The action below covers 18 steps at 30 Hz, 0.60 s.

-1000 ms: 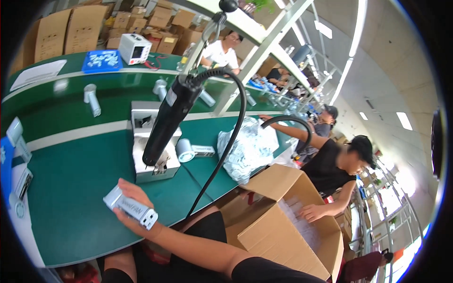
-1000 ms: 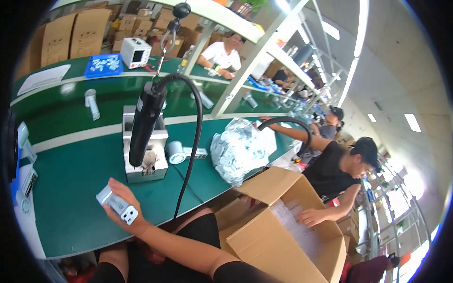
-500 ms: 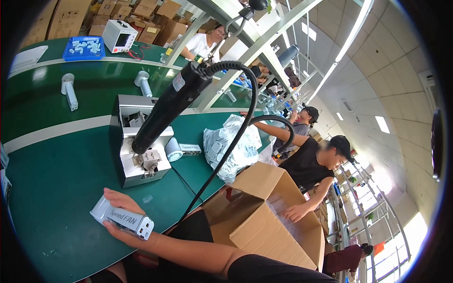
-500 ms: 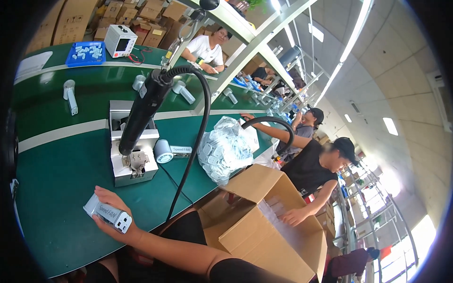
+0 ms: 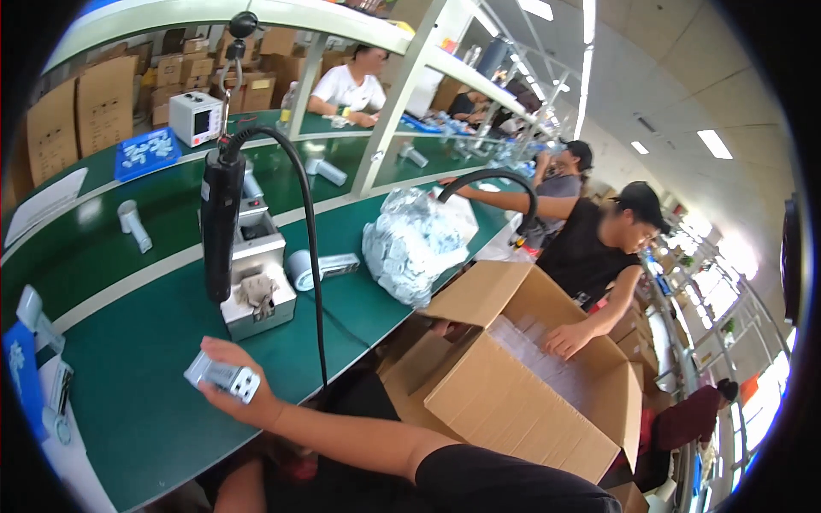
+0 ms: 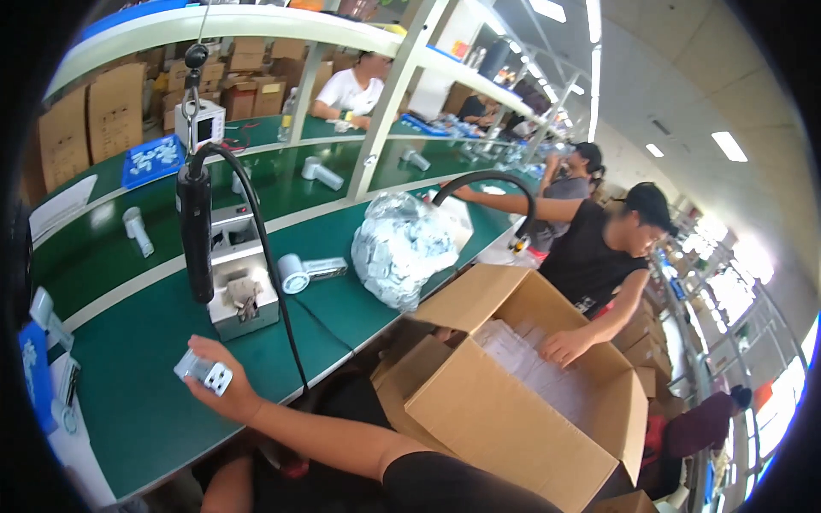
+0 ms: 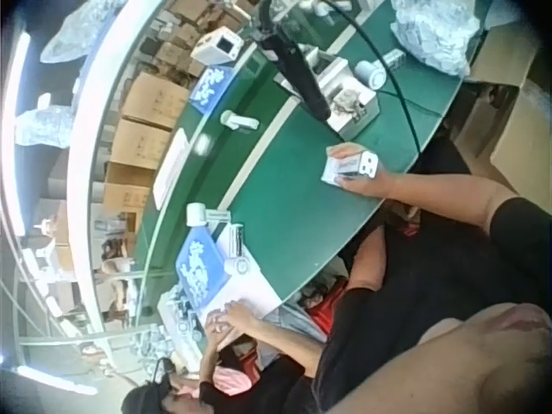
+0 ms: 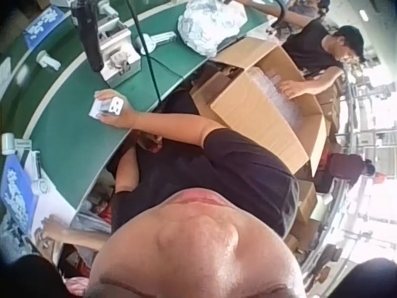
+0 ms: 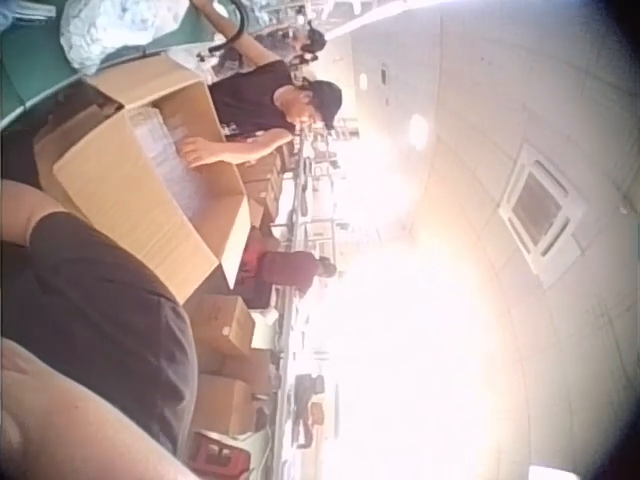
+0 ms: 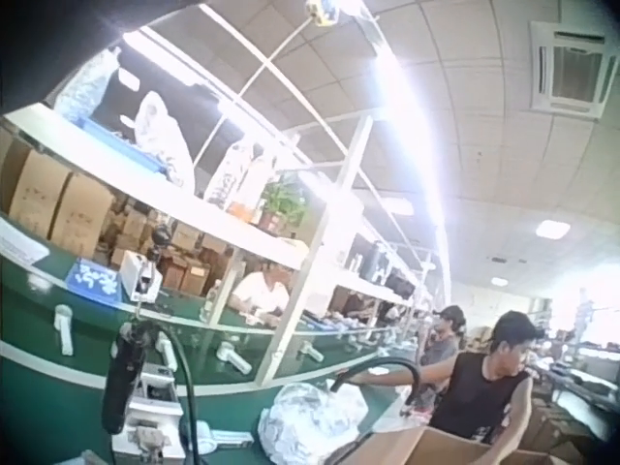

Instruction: The person assembles portable fans by attaching bottom cover plates onto the fan handles and fastening them with an electric screwdriver.

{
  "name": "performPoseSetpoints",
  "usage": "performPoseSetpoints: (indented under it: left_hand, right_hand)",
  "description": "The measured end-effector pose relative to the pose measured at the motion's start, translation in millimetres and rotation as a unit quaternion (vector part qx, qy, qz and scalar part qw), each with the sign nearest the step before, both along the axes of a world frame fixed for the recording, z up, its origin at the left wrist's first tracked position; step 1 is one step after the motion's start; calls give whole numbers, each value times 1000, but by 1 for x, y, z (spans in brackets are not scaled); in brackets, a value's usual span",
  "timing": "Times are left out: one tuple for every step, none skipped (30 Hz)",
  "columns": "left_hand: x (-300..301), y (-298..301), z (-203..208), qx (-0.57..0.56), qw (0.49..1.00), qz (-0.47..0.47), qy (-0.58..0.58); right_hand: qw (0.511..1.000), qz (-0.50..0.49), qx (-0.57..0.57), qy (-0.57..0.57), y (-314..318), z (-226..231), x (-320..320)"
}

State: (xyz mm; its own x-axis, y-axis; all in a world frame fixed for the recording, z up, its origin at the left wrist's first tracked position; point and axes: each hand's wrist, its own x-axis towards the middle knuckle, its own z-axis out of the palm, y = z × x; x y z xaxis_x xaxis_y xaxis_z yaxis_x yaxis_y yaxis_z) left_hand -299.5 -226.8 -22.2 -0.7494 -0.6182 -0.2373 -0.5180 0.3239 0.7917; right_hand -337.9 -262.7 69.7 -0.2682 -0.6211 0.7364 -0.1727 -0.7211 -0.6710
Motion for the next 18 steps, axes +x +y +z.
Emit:
performPoseSetpoints:
  left_hand:
    - [18, 9, 3, 3, 1000, 21, -19]
    - [35, 23, 8, 10, 998, 47, -40]
    - [48, 31, -7, -16, 997, -52, -48]
    - [63, 37, -23, -34, 986, -151, -54]
    - [74, 47, 14, 18, 991, -132, 24]
    - [85, 56, 20, 119, 990, -56, 53]
    - [88, 63, 47, 286, 950, 34, 119]
    - [91, 67, 73, 330, 920, 81, 193]
    - [91, 69, 111, 312, 918, 119, 213]
    - [91, 73, 139, 290, 920, 146, 219]
    - [87, 79, 153, 230, 916, 146, 295]
    - [84, 80, 170, 151, 923, 103, 339]
    - [80, 80, 181, 48, 923, 36, 379]
    - [73, 87, 195, 118, 907, 61, 400]
    - [71, 87, 203, 120, 911, 23, 394]
    - [69, 86, 199, 66, 900, -28, 430]
    - [66, 86, 199, 82, 887, -49, 452]
    - [63, 88, 207, 95, 873, -78, 471]
  right_hand:
    - [1000, 11, -10, -22, 3, 3, 6]
    - [999, 14, 18, -24, 6, 6, 1]
    - [1000, 13, 15, -19, 11, 12, -6]
    - [1000, 10, -14, 3, 14, 20, -16]
    - [998, -4, -47, 31, 20, 26, -27]
    - [998, -20, -24, 56, 31, 33, -33]
    - [997, -23, -55, 51, 32, 30, -43]
    - [995, -38, -64, 68, 37, 32, -53]
    - [999, -20, -24, 18, 45, 29, -58]
    - [999, -15, -24, 33, 49, 31, -63]
    - [999, -18, -30, 12, 56, 35, -59]
    - [999, -11, -42, 9, 61, 40, -61]
    - [999, -2, -24, -22, 70, 44, -61]
    - [999, 6, -2, -43, 76, 45, -62]
    - [999, 5, -2, -39, 76, 41, -64]
    - [999, 1, -3, -34, 75, 37, -65]
    - [998, 6, 1, -56, 76, 34, -63]
    - [998, -2, -1, -62, 79, 35, -64]
